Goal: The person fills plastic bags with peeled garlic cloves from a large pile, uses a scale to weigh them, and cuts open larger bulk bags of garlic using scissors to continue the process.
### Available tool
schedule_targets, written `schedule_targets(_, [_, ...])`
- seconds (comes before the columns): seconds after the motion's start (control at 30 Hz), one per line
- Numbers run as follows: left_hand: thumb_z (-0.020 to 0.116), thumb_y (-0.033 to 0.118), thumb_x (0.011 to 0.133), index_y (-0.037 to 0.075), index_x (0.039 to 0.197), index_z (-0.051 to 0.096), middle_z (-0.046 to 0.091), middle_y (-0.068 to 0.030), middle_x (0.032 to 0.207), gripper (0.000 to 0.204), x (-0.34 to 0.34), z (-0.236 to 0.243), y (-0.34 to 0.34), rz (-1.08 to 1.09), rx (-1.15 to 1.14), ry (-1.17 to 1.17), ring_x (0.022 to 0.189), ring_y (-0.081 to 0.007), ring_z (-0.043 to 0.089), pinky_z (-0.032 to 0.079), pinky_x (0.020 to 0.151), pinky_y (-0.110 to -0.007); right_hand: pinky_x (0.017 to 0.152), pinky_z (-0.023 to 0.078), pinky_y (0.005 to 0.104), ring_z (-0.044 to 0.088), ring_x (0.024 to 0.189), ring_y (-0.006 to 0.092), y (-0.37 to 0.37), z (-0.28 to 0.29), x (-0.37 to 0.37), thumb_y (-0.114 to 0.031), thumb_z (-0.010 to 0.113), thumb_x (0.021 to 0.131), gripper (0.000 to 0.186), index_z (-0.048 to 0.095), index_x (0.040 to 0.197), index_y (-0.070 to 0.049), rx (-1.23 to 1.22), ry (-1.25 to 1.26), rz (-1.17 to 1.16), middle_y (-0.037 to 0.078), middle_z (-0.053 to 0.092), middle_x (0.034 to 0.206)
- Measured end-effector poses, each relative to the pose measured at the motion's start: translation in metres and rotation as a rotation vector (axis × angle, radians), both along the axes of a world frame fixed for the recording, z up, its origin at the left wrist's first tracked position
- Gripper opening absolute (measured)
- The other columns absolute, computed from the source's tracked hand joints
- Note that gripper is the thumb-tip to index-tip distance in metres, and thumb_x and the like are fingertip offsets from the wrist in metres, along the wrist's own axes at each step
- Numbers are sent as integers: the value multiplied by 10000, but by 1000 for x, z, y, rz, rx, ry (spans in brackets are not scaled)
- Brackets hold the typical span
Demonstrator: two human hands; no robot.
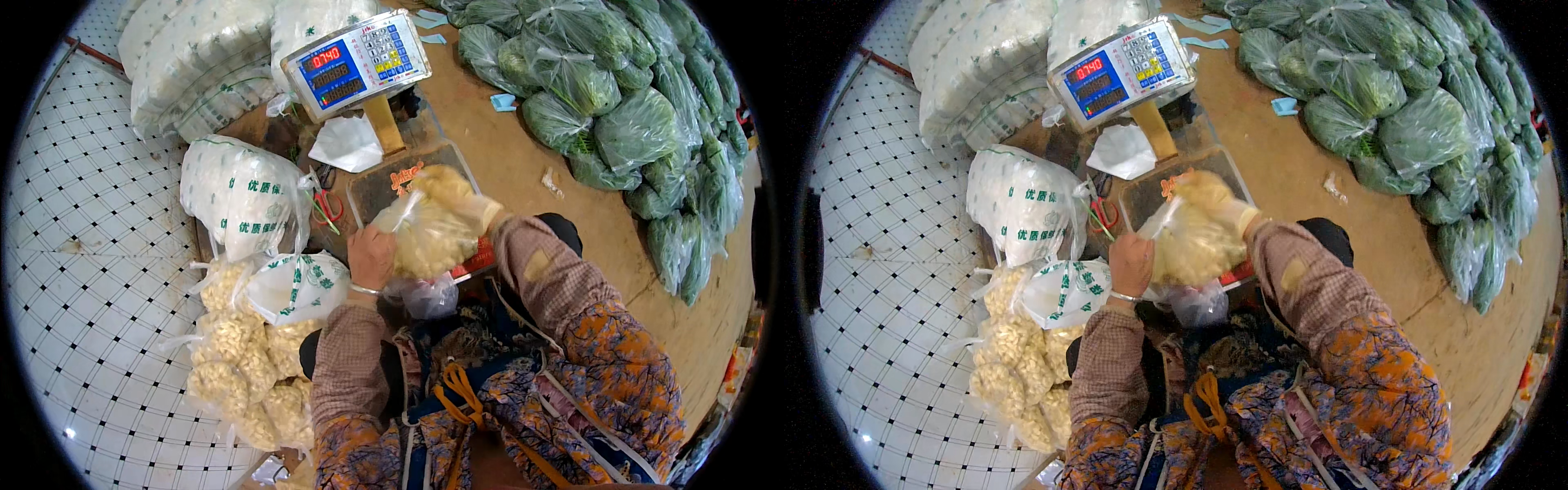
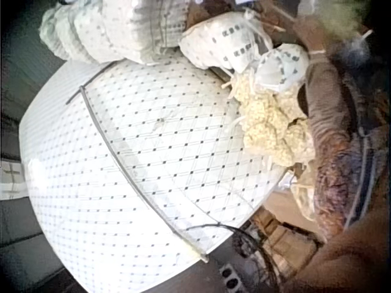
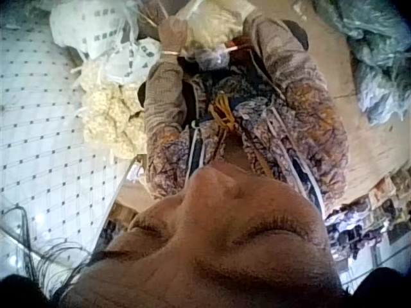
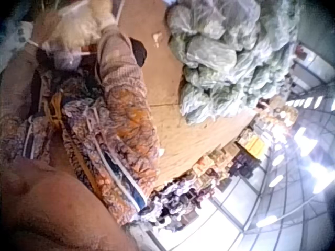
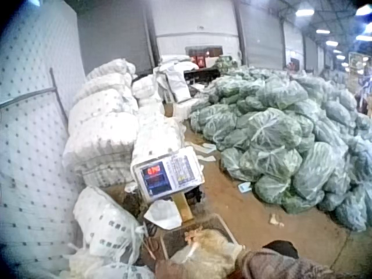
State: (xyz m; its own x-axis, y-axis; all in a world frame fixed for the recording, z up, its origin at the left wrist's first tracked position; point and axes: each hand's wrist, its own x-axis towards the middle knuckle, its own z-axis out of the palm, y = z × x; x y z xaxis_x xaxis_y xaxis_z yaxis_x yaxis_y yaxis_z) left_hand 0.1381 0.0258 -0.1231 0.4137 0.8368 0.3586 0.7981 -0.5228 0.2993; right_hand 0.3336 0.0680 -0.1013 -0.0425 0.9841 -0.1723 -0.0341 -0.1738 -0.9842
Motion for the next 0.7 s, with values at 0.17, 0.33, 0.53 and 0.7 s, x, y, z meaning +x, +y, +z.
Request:
schedule_targets(0.17, [527, 164, 748, 63, 645, 539, 485, -108, 709, 144, -22, -46, -30, 106, -278, 174, 721, -297, 468, 358, 630, -418, 690, 423, 345, 547, 756, 251, 20, -84, 46, -338, 523, 784, 308, 566, 798, -34, -66, -831, 182, 137, 574, 743])
schedule_targets(0.33, [479, 171, 828, 40, 810, 617, 567, -85, 947, 191, -16, -14, -19, 105, -789, -539, 873, -174, 515, 396, 747, -285, 670, 417, 345, 545, 737, 223, 22, -53, 23, -337, 514, 794, 325, 546, 830, -16, -6, -226, 45, 143, 557, 723])
schedule_targets(0.53, [473, 195, 828, 22, 1046, 535, 495, -92, 1132, 285, 49, -24, 7, 237, -450, -787, 1071, -230, 434, 288, 916, -374, 638, 416, 376, 550, 729, 254, 14, -53, -16, -306, 492, 823, 308, 476, 955, -28, 2, 503, -82, 169, 552, 746])
schedule_targets(0.7, [432, 200, 818, 53, 1100, 490, 407, -82, 1242, 324, 60, -79, -14, 321, -218, -6, 1199, -282, 296, 157, 990, -468, 645, 418, 420, 530, 738, 366, -15, -60, -10, -233, 458, 815, 209, 501, 849, -31, 136, -720, -70, 198, 547, 777])
